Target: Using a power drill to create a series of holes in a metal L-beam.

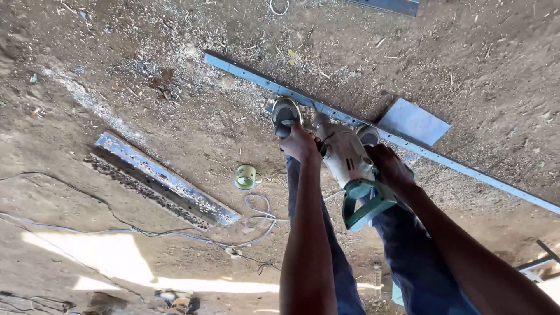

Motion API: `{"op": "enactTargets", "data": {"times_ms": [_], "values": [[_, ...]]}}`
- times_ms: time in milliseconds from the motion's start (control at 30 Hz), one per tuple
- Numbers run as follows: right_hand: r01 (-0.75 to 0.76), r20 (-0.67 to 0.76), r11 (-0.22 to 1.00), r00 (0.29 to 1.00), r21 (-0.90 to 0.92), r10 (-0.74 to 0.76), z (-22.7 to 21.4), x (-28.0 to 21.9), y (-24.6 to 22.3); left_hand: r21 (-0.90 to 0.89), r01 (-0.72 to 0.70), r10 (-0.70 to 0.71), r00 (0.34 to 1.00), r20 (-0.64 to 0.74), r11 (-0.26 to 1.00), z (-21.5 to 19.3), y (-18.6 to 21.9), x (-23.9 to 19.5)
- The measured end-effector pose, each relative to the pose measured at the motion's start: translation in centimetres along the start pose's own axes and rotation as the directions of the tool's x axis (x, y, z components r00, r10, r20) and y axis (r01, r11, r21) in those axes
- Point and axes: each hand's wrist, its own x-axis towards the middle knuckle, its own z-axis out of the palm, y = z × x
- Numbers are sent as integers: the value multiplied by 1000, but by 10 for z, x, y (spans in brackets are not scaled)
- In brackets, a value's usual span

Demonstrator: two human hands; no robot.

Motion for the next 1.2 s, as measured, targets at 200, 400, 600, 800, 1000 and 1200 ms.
{"op": "enactTargets", "data": {"times_ms": [200, 400, 600, 800, 1000, 1200], "values": [[7, -22, 999, 1000, 45, -6, -31, -3, -25, -5, 6, -6, 999, -35, 1000, 4, -22, 7], [56, -55, 998, 997, 36, -54, -14, -3, -5, 50, -17, 20, 997, -76, 999, 6, -27, 13], [67, -79, 993, 995, 94, -60, -19, -7, -9, 67, 38, -34, 997, -64, 997, 5, -29, 8], [104, -69, 993, 993, 59, -100, -53, -2, -43, 17, 57, -56, 996, -66, 998, -5, -50, 23], [64, -97, 997, 993, -43, -68, -61, 3, -45, -109, 128, -134, 990, -46, 986, 2, 7, 3], [107, -105, 992, 988, -62, -113, -132, 28, -85, 718, -690, 237, 685, 689, -93, -32, -39, 108]]}}
